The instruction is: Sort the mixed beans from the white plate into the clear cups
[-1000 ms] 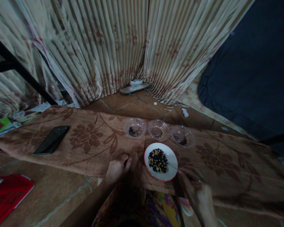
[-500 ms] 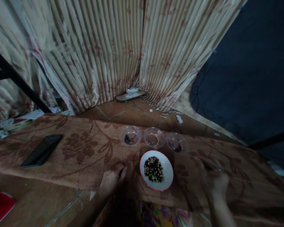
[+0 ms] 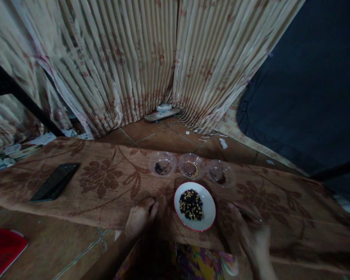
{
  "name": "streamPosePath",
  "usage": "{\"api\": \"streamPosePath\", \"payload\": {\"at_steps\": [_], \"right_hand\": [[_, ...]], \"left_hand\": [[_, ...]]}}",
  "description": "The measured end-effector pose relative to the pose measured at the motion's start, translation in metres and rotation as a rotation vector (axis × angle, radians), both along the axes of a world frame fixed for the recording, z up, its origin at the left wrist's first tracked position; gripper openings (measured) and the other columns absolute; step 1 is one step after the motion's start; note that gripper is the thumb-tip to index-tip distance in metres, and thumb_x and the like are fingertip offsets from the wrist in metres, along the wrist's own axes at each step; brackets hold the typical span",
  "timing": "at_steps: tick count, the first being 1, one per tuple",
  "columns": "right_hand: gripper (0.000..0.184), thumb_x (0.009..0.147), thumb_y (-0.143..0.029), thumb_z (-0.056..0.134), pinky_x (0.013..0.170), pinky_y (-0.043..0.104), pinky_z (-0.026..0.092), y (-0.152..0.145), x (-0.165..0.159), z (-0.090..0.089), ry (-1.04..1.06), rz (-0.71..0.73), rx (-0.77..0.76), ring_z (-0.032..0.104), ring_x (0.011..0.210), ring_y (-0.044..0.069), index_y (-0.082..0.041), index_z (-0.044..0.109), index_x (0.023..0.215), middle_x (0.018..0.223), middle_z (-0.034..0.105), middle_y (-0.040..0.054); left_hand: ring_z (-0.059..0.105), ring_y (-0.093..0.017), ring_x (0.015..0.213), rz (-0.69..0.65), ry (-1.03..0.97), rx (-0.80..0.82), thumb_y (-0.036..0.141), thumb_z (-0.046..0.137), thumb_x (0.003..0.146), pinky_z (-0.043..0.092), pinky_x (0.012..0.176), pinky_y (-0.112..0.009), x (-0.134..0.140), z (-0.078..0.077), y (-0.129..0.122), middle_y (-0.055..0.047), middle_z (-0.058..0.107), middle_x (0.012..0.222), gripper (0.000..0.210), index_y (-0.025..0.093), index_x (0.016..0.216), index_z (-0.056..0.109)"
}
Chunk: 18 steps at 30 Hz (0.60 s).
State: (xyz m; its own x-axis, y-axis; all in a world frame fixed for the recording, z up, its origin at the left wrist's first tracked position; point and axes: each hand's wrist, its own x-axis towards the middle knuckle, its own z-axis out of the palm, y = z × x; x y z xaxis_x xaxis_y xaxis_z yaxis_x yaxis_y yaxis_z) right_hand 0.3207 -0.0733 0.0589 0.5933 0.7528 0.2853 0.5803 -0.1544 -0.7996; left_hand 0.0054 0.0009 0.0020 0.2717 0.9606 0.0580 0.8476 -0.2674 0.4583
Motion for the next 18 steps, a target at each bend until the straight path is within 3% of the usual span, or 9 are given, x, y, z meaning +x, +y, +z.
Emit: {"api": "streamPosePath", "payload": {"at_steps": [7,13,18], "right_hand": [[0.032,0.075,-0.048,0.069,0.07,0.031,0.057,-0.022,-0.017,-0.022,0.113,0.076,-0.059,0.068,0.089,0.024,-0.018,0.075,0.083,0.097,0.072,0.0109],[0.032,0.078,-0.048,0.067,0.072,0.033,0.058,-0.028,-0.026,-0.016,0.109,0.113,-0.1,0.069,0.091,0.026,-0.018,0.075,0.085,0.097,0.073,0.0109],[0.032,0.083,-0.048,0.061,0.072,0.031,0.058,-0.037,-0.024,-0.014,-0.024,0.209,-0.152,0.07,0.089,0.023,-0.021,0.076,0.088,0.1,0.072,0.0093]], "left_hand": [[0.066,-0.016,0.08,-0.014,-0.006,0.014,0.032,0.041,0.096,0.041,0.067,-0.024,0.0,0.0,0.0,-0.003,0.07,0.083,0.024,0.022,0.081,0.058],[0.065,-0.017,0.077,0.02,-0.004,0.014,0.032,0.043,0.095,0.04,0.067,-0.025,0.001,0.001,-0.001,-0.003,0.069,0.079,0.023,0.023,0.08,0.059],[0.066,-0.017,0.078,0.008,0.0,0.015,0.032,0.042,0.095,0.04,0.066,-0.025,0.001,0.0,-0.001,-0.003,0.069,0.079,0.024,0.022,0.08,0.058]]}}
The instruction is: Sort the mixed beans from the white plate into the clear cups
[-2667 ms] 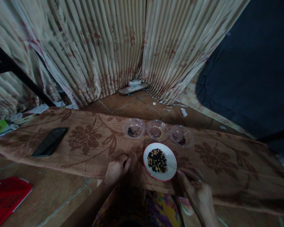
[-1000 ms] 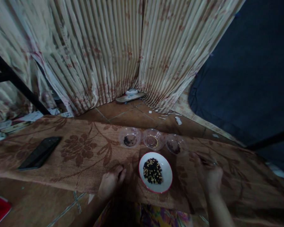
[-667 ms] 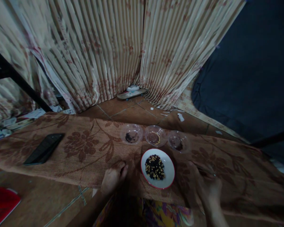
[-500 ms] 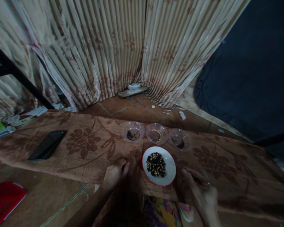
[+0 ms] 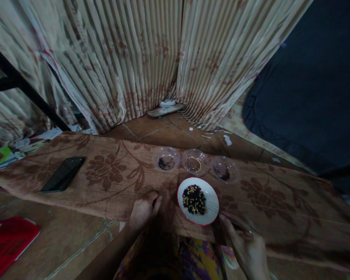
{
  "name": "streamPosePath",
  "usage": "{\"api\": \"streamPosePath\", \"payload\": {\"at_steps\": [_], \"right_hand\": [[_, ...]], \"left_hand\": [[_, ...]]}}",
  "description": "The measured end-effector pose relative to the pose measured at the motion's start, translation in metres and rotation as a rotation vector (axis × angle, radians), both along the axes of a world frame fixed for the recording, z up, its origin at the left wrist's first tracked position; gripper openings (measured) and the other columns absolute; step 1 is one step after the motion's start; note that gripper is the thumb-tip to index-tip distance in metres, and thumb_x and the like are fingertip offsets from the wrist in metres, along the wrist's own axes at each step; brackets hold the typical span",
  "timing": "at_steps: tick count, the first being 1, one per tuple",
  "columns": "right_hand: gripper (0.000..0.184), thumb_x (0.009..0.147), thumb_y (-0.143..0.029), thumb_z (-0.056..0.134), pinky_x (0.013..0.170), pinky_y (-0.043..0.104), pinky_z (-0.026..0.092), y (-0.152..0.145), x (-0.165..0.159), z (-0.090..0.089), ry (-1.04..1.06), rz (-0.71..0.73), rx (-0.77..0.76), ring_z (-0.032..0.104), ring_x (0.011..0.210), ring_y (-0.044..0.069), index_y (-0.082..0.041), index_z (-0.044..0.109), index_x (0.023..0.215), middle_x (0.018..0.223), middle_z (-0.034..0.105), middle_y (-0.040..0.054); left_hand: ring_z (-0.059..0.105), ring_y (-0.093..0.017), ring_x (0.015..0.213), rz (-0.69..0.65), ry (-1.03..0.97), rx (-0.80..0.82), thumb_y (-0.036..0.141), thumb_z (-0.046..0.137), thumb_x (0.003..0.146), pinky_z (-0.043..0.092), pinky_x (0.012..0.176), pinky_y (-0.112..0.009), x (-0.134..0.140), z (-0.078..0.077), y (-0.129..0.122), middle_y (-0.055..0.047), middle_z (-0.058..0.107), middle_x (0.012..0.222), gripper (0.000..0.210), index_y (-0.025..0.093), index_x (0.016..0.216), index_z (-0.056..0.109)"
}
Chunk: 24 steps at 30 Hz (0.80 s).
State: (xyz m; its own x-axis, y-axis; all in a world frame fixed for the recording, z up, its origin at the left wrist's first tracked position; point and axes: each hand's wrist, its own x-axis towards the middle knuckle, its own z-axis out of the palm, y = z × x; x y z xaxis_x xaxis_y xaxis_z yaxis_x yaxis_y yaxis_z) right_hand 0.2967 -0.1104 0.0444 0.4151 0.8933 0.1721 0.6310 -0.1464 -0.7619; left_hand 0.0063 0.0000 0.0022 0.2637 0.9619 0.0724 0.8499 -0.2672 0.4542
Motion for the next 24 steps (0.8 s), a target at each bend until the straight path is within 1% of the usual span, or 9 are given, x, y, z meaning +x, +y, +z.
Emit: {"api": "streamPosePath", "payload": {"at_steps": [3,7,9,11,13,17,19,21,24], "right_hand": [[0.036,0.086,-0.051,0.055,0.063,0.026,0.057,0.002,0.001,0.0,-0.133,0.04,0.018,0.071,0.082,0.02,-0.023,0.077,0.092,0.104,0.072,0.0077],[0.047,0.09,-0.057,0.044,0.047,0.023,0.047,0.021,-0.009,0.0,-0.403,-0.011,0.045,0.069,0.062,0.016,-0.024,0.078,0.09,0.094,0.074,0.0065],[0.05,0.093,-0.056,0.04,0.048,0.023,0.046,0.033,-0.02,-0.002,-0.455,0.002,0.041,0.069,0.062,0.016,-0.024,0.078,0.087,0.09,0.074,0.0067],[0.047,0.093,-0.053,0.042,0.056,0.024,0.05,0.041,-0.034,-0.004,-0.422,0.053,0.054,0.069,0.068,0.017,-0.023,0.077,0.083,0.087,0.074,0.0063],[0.041,0.093,-0.049,0.046,0.062,0.024,0.052,0.043,-0.047,-0.005,-0.342,0.115,0.063,0.07,0.072,0.017,-0.023,0.077,0.084,0.086,0.074,0.0056],[0.028,0.092,-0.042,0.054,0.068,0.024,0.053,0.033,-0.063,-0.001,-0.196,0.196,0.087,0.07,0.078,0.017,-0.025,0.076,0.09,0.088,0.073,0.005],[0.025,0.091,-0.04,0.056,0.071,0.024,0.054,0.025,-0.064,0.002,-0.136,0.219,0.095,0.07,0.08,0.017,-0.025,0.076,0.091,0.09,0.072,0.0051],[0.025,0.091,-0.04,0.056,0.071,0.023,0.054,0.018,-0.062,0.003,-0.097,0.258,0.082,0.07,0.081,0.017,-0.025,0.076,0.092,0.091,0.072,0.0056],[0.028,0.092,-0.042,0.052,0.069,0.023,0.054,0.012,-0.05,0.0,-0.134,0.278,0.033,0.07,0.08,0.017,-0.024,0.075,0.093,0.091,0.072,0.0058]], "left_hand": [[0.066,-0.017,0.077,-0.01,0.005,0.003,0.033,0.041,0.096,0.039,0.065,-0.025,-0.001,-0.001,0.0,-0.003,0.069,0.079,0.025,0.022,0.079,0.057],[0.065,-0.016,0.077,-0.022,-0.003,0.021,0.033,0.04,0.096,0.04,0.067,-0.024,-0.001,-0.001,0.0,-0.002,0.069,0.08,0.026,0.022,0.079,0.056],[0.065,-0.016,0.076,-0.019,-0.002,0.028,0.033,0.041,0.096,0.04,0.067,-0.024,-0.001,-0.001,0.0,-0.002,0.068,0.078,0.026,0.022,0.078,0.056],[0.065,-0.016,0.075,-0.017,0.002,0.027,0.032,0.041,0.096,0.04,0.066,-0.024,-0.001,-0.001,0.0,-0.002,0.067,0.077,0.026,0.022,0.077,0.056],[0.065,-0.016,0.074,-0.016,0.001,0.024,0.032,0.042,0.096,0.04,0.065,-0.025,-0.001,-0.001,0.001,-0.002,0.067,0.077,0.025,0.022,0.076,0.056],[0.065,-0.016,0.075,-0.019,-0.01,0.015,0.032,0.042,0.096,0.04,0.065,-0.024,-0.001,-0.001,0.001,-0.002,0.067,0.077,0.025,0.022,0.077,0.056],[0.065,-0.016,0.075,-0.019,-0.007,0.004,0.032,0.042,0.096,0.04,0.066,-0.024,-0.001,-0.001,0.001,-0.002,0.067,0.078,0.025,0.022,0.077,0.056],[0.065,-0.016,0.076,-0.023,-0.001,-0.007,0.032,0.041,0.096,0.04,0.067,-0.024,-0.001,-0.001,0.001,-0.002,0.067,0.079,0.025,0.022,0.078,0.056],[0.065,-0.016,0.079,-0.023,0.003,-0.012,0.032,0.041,0.096,0.041,0.069,-0.024,-0.001,-0.001,0.001,-0.002,0.068,0.081,0.025,0.022,0.079,0.056]]}}
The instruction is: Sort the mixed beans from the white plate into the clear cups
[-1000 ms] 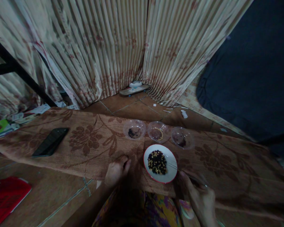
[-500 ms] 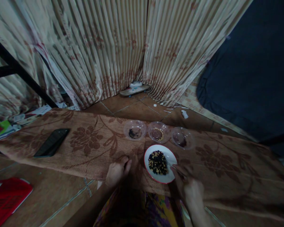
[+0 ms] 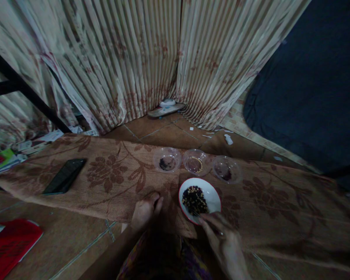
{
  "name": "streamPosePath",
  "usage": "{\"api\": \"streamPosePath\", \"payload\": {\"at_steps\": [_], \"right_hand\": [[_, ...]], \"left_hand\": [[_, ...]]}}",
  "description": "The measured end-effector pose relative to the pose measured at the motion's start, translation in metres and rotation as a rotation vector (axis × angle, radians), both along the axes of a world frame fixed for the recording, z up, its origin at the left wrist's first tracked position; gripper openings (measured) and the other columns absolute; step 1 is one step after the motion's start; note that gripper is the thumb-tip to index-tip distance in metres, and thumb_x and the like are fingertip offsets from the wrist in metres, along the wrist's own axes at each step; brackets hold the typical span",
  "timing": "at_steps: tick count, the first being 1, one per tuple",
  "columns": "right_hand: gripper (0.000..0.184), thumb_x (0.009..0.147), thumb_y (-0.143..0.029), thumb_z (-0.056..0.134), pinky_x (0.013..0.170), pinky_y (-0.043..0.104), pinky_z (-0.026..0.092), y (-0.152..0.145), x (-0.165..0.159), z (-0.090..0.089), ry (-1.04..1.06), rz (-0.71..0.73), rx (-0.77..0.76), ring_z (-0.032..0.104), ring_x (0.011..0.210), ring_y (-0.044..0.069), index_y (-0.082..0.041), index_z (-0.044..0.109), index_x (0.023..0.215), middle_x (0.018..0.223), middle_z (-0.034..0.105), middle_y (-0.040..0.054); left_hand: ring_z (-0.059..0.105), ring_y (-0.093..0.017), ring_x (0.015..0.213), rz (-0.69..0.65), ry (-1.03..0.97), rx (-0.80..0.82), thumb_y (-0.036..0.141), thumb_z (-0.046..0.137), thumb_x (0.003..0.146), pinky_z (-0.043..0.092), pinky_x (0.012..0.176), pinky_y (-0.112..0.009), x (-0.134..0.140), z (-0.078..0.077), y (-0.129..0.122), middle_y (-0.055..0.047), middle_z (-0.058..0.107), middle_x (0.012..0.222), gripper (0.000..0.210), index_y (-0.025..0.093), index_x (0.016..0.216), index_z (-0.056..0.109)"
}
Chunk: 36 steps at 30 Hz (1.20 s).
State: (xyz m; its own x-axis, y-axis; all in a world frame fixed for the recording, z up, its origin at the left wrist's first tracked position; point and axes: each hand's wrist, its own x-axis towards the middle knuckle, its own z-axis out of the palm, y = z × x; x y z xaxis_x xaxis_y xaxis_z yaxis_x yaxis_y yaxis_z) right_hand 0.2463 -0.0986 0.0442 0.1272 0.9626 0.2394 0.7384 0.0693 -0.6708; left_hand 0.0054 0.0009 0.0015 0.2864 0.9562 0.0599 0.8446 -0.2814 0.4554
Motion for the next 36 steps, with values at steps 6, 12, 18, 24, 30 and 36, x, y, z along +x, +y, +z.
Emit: {"api": "streamPosePath", "payload": {"at_steps": [6,12,18,24,30,36], "right_hand": [[0.041,0.093,-0.052,0.045,0.055,0.024,0.047,0.018,0.028,-0.003,-0.264,-0.241,-0.029,0.07,0.074,0.018,-0.025,0.076,0.09,0.095,0.073,0.0051],[0.037,0.09,-0.051,0.05,0.067,0.025,0.05,0.049,0.008,0.001,-0.121,-0.221,-0.042,0.07,0.08,0.018,-0.025,0.076,0.091,0.096,0.074,0.004],[0.033,0.086,-0.053,0.056,0.064,0.024,0.05,0.025,0.015,0.009,0.006,-0.069,-0.212,0.07,0.076,0.018,-0.027,0.076,0.084,0.087,0.075,0.0027],[0.033,0.085,-0.051,0.055,0.068,0.028,0.052,0.037,0.026,0.005,-0.09,-0.265,-0.166,0.072,0.08,0.021,-0.026,0.077,0.09,0.1,0.076,0.0051],[0.033,0.084,-0.054,0.057,0.071,0.026,0.054,0.031,0.021,0.008,0.074,-0.087,-0.289,0.073,0.083,0.02,-0.028,0.077,0.088,0.096,0.076,0.0033],[0.031,0.084,-0.05,0.057,0.072,0.029,0.054,0.037,0.031,0.009,-0.043,-0.239,-0.184,0.072,0.086,0.023,-0.027,0.077,0.088,0.096,0.077,0.0052]], "left_hand": [[0.066,-0.016,0.079,0.011,-0.005,0.025,0.033,0.04,0.097,0.04,0.067,-0.024,0.0,-0.001,0.0,-0.002,0.069,0.081,0.026,0.022,0.078,0.056],[0.066,-0.016,0.075,0.002,0.005,0.068,0.032,0.04,0.097,0.039,0.064,-0.025,-0.001,-0.003,0.0,-0.002,0.068,0.078,0.027,0.022,0.077,0.056],[0.066,-0.016,0.075,-0.007,0.006,0.073,0.032,0.04,0.097,0.039,0.064,-0.025,-0.001,-0.004,0.0,-0.002,0.069,0.08,0.026,0.022,0.079,0.056],[0.065,-0.015,0.072,-0.008,-0.006,0.068,0.032,0.04,0.097,0.039,0.063,-0.024,0.0,0.0,0.0,-0.002,0.067,0.076,0.028,0.022,0.076,0.055],[0.065,-0.015,0.072,0.005,-0.024,0.071,0.032,0.04,0.096,0.04,0.064,-0.024,0.0,-0.001,-0.001,-0.002,0.067,0.076,0.028,0.021,0.075,0.055],[0.064,-0.015,0.072,-0.004,-0.006,0.063,0.032,0.041,0.096,0.04,0.064,-0.024,0.0,-0.001,0.0,-0.002,0.066,0.076,0.027,0.022,0.075,0.055]]}}
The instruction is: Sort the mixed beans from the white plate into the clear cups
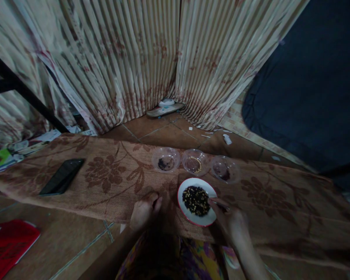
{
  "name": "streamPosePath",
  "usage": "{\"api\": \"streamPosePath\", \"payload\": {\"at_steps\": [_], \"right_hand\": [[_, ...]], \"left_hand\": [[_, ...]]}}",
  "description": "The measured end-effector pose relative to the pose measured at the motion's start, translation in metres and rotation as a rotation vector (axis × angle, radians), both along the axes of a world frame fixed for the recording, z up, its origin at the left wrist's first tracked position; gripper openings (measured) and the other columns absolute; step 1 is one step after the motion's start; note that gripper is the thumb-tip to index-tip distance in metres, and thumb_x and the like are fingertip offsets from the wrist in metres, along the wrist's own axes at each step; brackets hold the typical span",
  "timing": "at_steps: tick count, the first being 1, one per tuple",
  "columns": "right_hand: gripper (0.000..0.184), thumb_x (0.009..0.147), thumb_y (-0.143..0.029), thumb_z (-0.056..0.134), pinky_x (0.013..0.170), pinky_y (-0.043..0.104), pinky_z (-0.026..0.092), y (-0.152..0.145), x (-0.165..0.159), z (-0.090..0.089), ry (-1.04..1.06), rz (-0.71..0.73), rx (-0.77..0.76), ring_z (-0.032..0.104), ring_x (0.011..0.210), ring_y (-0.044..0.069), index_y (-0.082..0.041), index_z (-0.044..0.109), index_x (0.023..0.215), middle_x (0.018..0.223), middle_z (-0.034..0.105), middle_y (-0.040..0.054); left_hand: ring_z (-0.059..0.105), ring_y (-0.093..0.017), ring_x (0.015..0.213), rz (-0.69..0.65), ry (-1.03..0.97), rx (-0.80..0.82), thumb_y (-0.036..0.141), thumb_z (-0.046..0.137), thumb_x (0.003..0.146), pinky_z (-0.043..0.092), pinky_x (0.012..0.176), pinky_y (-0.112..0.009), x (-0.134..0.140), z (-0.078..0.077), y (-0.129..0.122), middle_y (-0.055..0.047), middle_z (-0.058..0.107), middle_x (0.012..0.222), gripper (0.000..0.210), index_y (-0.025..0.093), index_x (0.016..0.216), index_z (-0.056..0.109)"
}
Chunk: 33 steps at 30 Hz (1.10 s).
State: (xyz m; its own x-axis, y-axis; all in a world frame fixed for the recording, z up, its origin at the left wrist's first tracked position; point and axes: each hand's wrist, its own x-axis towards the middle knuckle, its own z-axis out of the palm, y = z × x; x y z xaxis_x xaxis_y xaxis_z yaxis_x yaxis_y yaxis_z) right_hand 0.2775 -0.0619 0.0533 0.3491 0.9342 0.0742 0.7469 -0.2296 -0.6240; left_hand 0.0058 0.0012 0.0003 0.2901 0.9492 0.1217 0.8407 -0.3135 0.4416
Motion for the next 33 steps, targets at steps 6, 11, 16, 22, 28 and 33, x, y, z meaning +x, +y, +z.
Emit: {"api": "streamPosePath", "payload": {"at_steps": [6,11,16,22,28,33], "right_hand": [[0.033,0.085,-0.048,0.057,0.075,0.026,0.054,-0.002,-0.008,0.001,0.243,0.21,-0.109,0.071,0.091,0.02,-0.025,0.076,0.098,0.105,0.075,0.0052],[0.028,0.081,-0.049,0.06,0.073,0.031,0.053,0.002,0.011,0.009,0.076,0.011,-0.19,0.072,0.084,0.024,-0.027,0.077,0.085,0.091,0.077,0.0042],[0.031,0.081,-0.049,0.059,0.074,0.029,0.055,0.018,-0.011,0.0,0.2,0.046,-0.009,0.072,0.086,0.022,-0.025,0.078,0.09,0.098,0.076,0.0055],[0.028,0.08,-0.047,0.062,0.07,0.028,0.055,-0.001,0.008,0.01,0.243,0.172,-0.204,0.073,0.08,0.022,-0.025,0.078,0.086,0.091,0.077,0.0047],[0.03,0.081,-0.048,0.06,0.069,0.03,0.055,0.015,-0.002,0.005,0.097,0.012,-0.086,0.072,0.076,0.023,-0.025,0.078,0.09,0.094,0.077,0.0056],[0.029,0.084,-0.046,0.059,0.075,0.027,0.055,0.003,-0.007,0.011,0.285,0.282,-0.126,0.072,0.087,0.021,-0.025,0.077,0.09,0.096,0.076,0.0057]], "left_hand": [[0.064,-0.015,0.074,0.003,-0.015,-0.018,0.033,0.04,0.097,0.041,0.065,-0.024,-0.001,-0.001,0.0,-0.002,0.067,0.077,0.028,0.022,0.077,0.055],[0.065,-0.015,0.076,-0.006,-0.025,-0.022,0.034,0.039,0.096,0.042,0.066,-0.024,-0.001,-0.001,0.0,-0.003,0.067,0.08,0.028,0.022,0.078,0.056],[0.064,-0.015,0.074,-0.009,-0.026,-0.024,0.034,0.039,0.096,0.042,0.065,-0.024,-0.001,-0.001,0.0,-0.003,0.066,0.078,0.029,0.022,0.075,0.055],[0.064,-0.015,0.074,-0.016,-0.035,-0.014,0.034,0.04,0.096,0.042,0.066,-0.024,-0.001,0.0,0.0,-0.003,0.066,0.078,0.028,0.021,0.076,0.055],[0.063,-0.014,0.068,0.009,-0.016,-0.026,0.034,0.038,0.097,0.04,0.061,-0.023,0.001,0.004,-0.001,-0.002,0.065,0.073,0.03,0.021,0.076,0.055],[0.062,-0.014,0.067,-0.008,-0.023,-0.008,0.035,0.039,0.096,0.041,0.06,-0.023,0.0,0.003,0.0,-0.002,0.064,0.071,0.031,0.021,0.073,0.054]]}}
